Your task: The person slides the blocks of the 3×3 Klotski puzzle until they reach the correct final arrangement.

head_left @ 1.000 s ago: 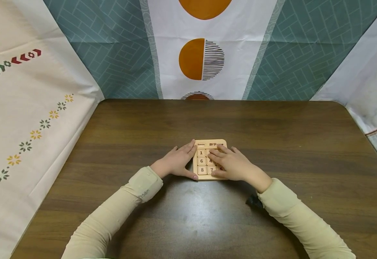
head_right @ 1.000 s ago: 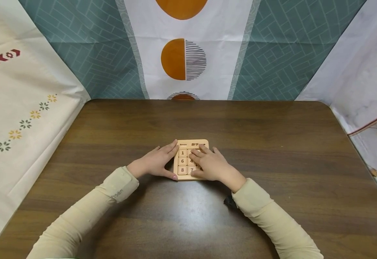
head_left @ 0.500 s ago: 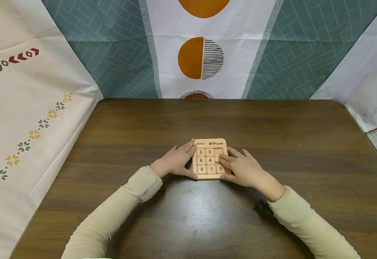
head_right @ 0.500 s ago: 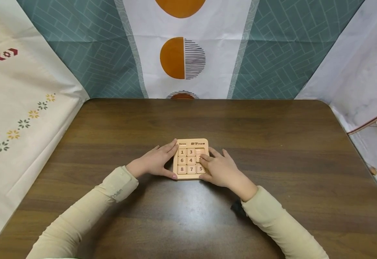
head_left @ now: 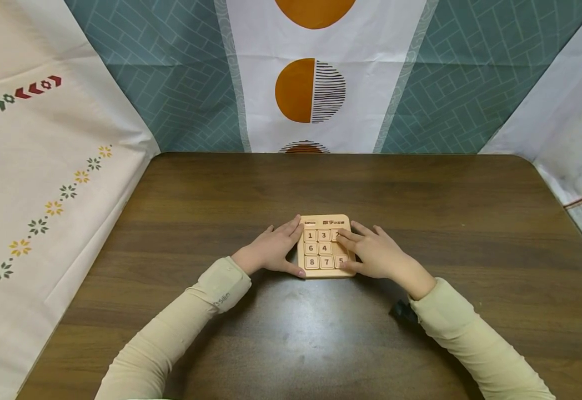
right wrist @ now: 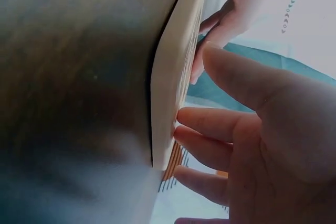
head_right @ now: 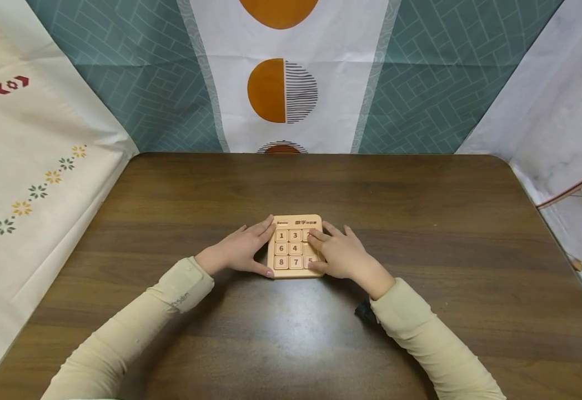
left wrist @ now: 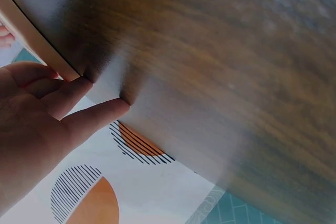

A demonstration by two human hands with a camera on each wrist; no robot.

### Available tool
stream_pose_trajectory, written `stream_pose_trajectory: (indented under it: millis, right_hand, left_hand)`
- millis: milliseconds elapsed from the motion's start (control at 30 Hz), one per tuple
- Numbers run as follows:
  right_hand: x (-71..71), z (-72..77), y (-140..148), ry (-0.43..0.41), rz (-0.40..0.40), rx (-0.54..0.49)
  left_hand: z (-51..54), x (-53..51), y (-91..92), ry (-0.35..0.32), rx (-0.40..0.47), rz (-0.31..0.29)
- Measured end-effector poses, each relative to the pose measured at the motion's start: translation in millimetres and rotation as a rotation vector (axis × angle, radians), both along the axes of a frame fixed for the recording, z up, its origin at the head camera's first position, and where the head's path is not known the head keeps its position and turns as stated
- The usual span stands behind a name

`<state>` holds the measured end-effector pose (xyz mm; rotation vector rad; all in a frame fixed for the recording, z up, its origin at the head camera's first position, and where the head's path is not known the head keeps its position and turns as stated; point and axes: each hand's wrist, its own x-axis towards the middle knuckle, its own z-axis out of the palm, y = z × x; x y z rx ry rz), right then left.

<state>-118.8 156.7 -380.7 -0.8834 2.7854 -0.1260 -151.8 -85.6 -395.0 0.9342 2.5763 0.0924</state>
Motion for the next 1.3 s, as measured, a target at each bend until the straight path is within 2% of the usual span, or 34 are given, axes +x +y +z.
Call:
stream_pose_trajectory:
  millis: [133,367,500,633,933,1300]
  right_hand:
    - [8.4,2.6,1.2,0.008,0.021,-0.009]
    - [31.0,10.0,6.9,0.005,0.069,-0.025]
    - [37.4,10.6,8.8,0.012,0.087,-0.024]
    - [38.5,9.1,6.4,0.023,0.099,-0.030]
    - [39.9,3.2,-6.7,0.020,0.187,-0.073]
    - [29.2,4.8,-10.6,-0.010,0.141,-0.065]
  left_hand:
    - [-0.3,0.1,-0.2,0.002,0.002,-0.001]
    - [0.7,0.3,-0.7,0.004,0.003,-0.004]
    - [1.4,0.4,-1.0,0.007,0.005,-0.003]
    - [1.3,0.7,-1.1,0.011,0.005,-0.004]
    - [1.5,1.2,0.4,0.002,0.007,-0.004]
    - [2.2,1.3,0.7,0.003,-0.003,0.001]
